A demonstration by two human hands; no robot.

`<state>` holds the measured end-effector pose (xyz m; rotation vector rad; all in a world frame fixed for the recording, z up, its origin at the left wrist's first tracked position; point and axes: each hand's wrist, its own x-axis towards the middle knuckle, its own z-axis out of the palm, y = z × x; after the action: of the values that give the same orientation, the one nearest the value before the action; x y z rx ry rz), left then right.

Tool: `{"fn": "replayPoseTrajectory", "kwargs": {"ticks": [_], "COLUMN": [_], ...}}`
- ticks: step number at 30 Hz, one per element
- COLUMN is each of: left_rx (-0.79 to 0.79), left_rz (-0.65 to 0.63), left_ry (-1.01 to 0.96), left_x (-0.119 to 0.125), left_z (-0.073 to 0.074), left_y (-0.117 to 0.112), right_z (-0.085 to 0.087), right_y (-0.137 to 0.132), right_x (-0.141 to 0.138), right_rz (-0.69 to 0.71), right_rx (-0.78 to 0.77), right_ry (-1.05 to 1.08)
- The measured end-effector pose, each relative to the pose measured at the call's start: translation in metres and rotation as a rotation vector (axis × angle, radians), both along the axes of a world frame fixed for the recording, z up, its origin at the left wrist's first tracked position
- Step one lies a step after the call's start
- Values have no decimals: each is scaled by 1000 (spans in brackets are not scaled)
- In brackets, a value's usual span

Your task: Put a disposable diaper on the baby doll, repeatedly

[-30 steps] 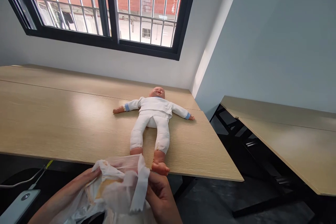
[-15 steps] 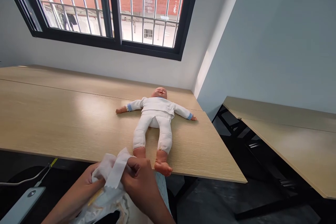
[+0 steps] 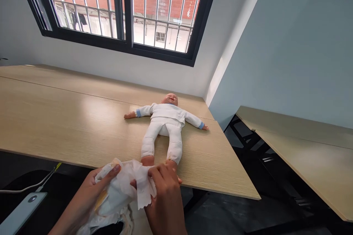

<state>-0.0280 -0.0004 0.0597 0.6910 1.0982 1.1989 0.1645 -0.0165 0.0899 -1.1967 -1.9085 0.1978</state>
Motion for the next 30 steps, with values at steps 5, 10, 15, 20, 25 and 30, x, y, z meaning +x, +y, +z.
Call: {"fn": "replayPoseTrajectory", "kwargs": {"ticks": [5, 10, 15, 20, 25, 30], "left_rx": [44, 163, 184, 269, 257, 238], "left_rz": [-17, -105, -119, -168, -267, -302], "left_ry": [54, 171, 197, 148, 272, 251], "left_x": [5, 7, 3, -2, 2, 3], "left_z": [1, 4, 8, 6, 16, 19], "left_y": [-3, -11, -14, -14, -14, -11], "right_z": [-6, -28, -36, -31, -37, -33], "right_y": [5, 10, 7, 5, 4, 12], "right_x": [-7, -25, -29, -19, -18, -12], "right_rz": [78, 220, 169, 221, 220, 195], "right_rx": [77, -162, -379, -482, -506, -452], "right_ry": [60, 270, 472, 547, 622, 726]}}
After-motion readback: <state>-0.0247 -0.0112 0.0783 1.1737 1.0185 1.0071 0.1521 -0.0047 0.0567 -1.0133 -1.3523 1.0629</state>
